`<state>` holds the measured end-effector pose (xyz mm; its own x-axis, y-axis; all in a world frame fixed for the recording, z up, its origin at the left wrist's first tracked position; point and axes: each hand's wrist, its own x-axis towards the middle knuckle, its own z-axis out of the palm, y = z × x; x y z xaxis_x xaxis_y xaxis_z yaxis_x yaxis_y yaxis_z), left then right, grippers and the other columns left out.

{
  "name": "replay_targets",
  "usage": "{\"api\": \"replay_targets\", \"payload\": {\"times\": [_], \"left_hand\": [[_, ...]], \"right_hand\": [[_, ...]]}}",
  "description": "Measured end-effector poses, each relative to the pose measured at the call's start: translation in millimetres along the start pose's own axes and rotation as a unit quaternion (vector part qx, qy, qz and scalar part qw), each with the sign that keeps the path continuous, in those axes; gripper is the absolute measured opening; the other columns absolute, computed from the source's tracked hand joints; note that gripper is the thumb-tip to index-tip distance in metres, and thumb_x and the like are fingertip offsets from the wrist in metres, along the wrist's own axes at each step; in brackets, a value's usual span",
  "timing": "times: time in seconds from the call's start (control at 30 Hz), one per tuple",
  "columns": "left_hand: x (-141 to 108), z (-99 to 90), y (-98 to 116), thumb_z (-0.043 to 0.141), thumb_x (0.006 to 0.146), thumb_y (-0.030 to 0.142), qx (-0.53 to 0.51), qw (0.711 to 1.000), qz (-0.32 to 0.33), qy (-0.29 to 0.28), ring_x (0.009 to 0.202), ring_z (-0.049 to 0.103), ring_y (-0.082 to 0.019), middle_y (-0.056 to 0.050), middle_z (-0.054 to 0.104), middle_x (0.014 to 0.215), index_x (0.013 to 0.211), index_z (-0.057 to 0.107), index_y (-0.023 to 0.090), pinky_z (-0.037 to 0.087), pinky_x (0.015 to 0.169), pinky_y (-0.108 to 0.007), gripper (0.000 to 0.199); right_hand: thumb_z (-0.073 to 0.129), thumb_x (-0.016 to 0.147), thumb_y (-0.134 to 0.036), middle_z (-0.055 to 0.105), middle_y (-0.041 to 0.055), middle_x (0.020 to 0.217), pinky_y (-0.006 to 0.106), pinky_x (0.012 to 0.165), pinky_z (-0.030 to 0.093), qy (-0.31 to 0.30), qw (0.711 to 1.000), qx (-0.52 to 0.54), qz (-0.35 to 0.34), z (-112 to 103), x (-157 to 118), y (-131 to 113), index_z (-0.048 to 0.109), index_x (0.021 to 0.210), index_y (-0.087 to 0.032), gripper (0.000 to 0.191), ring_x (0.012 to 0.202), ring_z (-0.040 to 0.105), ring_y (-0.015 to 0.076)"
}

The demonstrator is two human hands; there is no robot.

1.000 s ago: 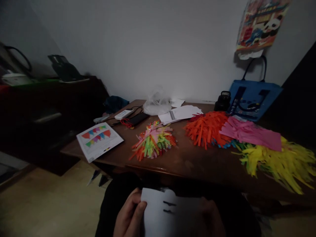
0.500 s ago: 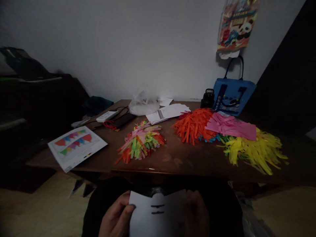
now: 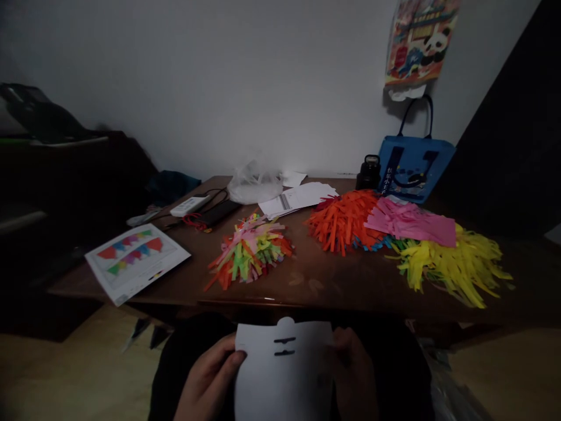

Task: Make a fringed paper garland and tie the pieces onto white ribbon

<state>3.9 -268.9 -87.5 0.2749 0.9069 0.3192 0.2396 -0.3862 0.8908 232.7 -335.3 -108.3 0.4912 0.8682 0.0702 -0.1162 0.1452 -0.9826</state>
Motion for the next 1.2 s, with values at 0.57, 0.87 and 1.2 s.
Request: {"api": "replay_targets", "payload": {"times": [0.57, 0.87, 1.2], "left_hand": [[-13, 6.4, -6, 0.06, 0.087, 0.048, -0.168, 0.971, -0.166, -0.041, 0.07, 0.062, -0.017, -0.003, 0.073, 0.078, 0.102, 0.076, 0.02, 0.049, 0.066, -0.021, 0.034], [-6, 2.7, -13, 0.062, 0.085, 0.047, -0.102, 0.984, -0.145, 0.001, 0.062, 0.06, -0.016, -0.002, 0.072, 0.07, 0.093, 0.078, 0.018, 0.047, 0.057, -0.019, 0.034], [15, -19.7, -2, 0.057, 0.089, 0.038, 0.029, 0.997, -0.004, -0.065, 0.073, 0.07, -0.02, -0.004, 0.077, 0.086, 0.106, 0.074, 0.022, 0.054, 0.065, -0.021, 0.028]], "right_hand": [[0.061, 0.078, -0.043, 0.065, 0.0012, 0.061, 0.022, 0.054, 0.046, -0.07, 0.974, -0.198, 0.082, -15, 3, 5, 0.069, 0.065, -0.02, 0.028, 0.059, 0.06, 0.0183], [0.059, 0.083, -0.05, 0.07, 0.0037, 0.065, 0.023, 0.058, 0.05, -0.108, 0.976, -0.18, 0.065, -19, 4, 12, 0.075, 0.07, -0.019, 0.037, 0.063, 0.065, 0.0204], [0.065, 0.083, -0.04, 0.076, 0.004, 0.085, 0.029, 0.069, 0.053, -0.195, 0.977, -0.087, 0.014, -14, 24, -12, 0.078, 0.095, -0.023, 0.025, 0.076, 0.068, 0.0224]]}}
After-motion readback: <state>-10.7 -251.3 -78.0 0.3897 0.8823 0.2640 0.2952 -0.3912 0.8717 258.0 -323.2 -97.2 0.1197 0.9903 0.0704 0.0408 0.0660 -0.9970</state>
